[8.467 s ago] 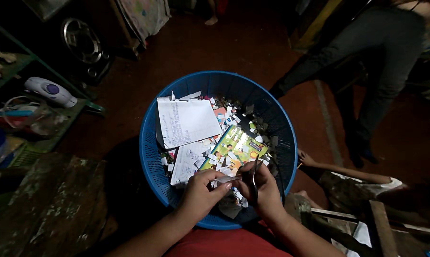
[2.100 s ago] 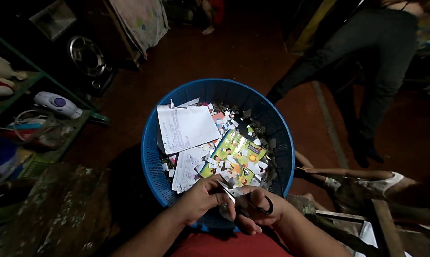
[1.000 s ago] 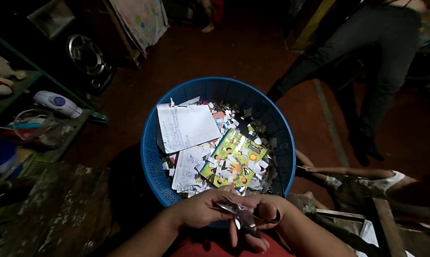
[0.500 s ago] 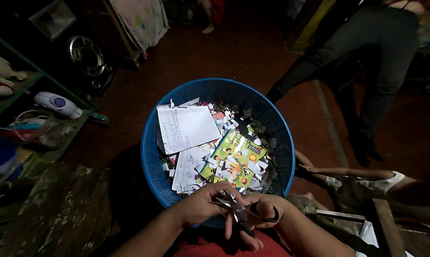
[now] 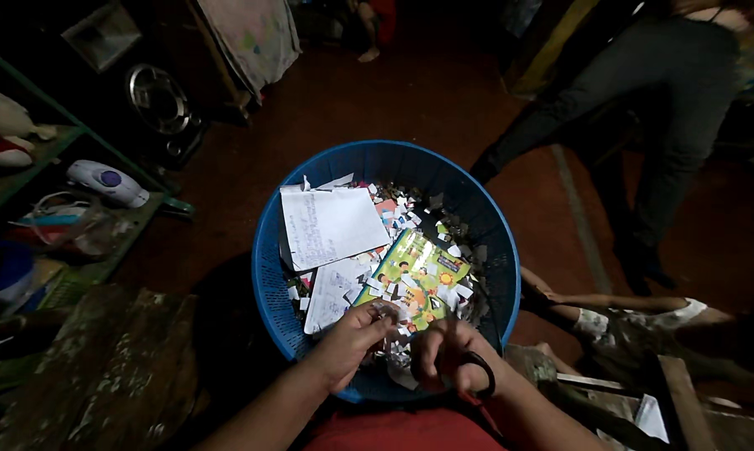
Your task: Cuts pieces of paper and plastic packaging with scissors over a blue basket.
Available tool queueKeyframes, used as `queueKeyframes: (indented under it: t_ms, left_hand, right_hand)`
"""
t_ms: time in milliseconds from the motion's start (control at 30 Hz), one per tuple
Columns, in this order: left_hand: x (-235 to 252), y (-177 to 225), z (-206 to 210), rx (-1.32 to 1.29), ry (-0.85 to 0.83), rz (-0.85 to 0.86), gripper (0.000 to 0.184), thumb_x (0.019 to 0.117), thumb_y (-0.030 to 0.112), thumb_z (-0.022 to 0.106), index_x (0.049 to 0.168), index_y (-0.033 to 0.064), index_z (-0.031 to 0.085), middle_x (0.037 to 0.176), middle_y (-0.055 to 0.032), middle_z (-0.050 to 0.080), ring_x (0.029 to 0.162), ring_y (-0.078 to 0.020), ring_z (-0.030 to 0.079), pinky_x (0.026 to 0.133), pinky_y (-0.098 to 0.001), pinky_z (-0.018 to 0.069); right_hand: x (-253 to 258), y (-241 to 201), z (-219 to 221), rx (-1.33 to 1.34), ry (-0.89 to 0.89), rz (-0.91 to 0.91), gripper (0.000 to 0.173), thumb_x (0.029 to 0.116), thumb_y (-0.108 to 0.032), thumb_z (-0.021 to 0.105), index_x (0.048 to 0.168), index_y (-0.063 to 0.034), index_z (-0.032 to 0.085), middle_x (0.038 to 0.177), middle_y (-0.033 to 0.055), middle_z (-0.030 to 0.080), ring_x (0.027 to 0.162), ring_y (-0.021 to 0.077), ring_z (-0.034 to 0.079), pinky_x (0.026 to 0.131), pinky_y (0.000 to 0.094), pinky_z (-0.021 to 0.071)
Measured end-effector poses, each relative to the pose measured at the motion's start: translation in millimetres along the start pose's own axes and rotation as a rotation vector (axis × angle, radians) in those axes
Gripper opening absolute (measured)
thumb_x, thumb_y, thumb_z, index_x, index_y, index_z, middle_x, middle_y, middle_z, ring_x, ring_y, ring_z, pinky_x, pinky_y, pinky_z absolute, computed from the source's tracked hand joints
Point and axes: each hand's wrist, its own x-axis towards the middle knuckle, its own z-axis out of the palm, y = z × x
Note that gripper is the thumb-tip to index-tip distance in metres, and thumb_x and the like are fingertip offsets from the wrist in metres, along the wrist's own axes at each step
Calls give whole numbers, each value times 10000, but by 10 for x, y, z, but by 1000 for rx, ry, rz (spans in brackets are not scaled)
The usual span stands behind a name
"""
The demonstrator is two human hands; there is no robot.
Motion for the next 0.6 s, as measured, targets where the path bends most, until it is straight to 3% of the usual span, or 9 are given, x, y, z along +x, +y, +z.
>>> queueKeyframes:
  t_ms: [100,200,333,600]
  left_hand:
    - [3,-5,15,29,27,-16,183,1057,73,448,1145,80,608,985,25,701,872,-69,680,805,-262,580]
    - [20,-41,29,190,23,8,189,1045,61,465,1182,40,595,1005,28,669,897,-48,656,826,-251,562]
    - [24,-68,68,299,26,36,174,1007,1,533,1160,-11,615,1053,-19,632,929,-52,642,865,-241,557]
    - [42,-91,34,548,14,66,179,1005,63,575,1145,-22,650,1088,-66,612,970,-64,616,883,-234,532]
  right_hand:
    - [55,75,120,-339,447,-212,211,952,-304,719,1155,-252,690,955,-85,714,808,2,663,714,175,561]
    - [100,101,156,-544,654,-186,296,875,-147,774,1143,-240,689,1071,-81,715,862,14,675,733,185,580]
    - [97,141,173,-697,600,-135,237,858,-96,775,1077,-119,688,1068,-8,695,880,27,678,736,198,597]
    - [101,140,163,-712,607,-103,225,863,-90,757,1077,-86,689,1060,6,706,865,19,663,737,186,576]
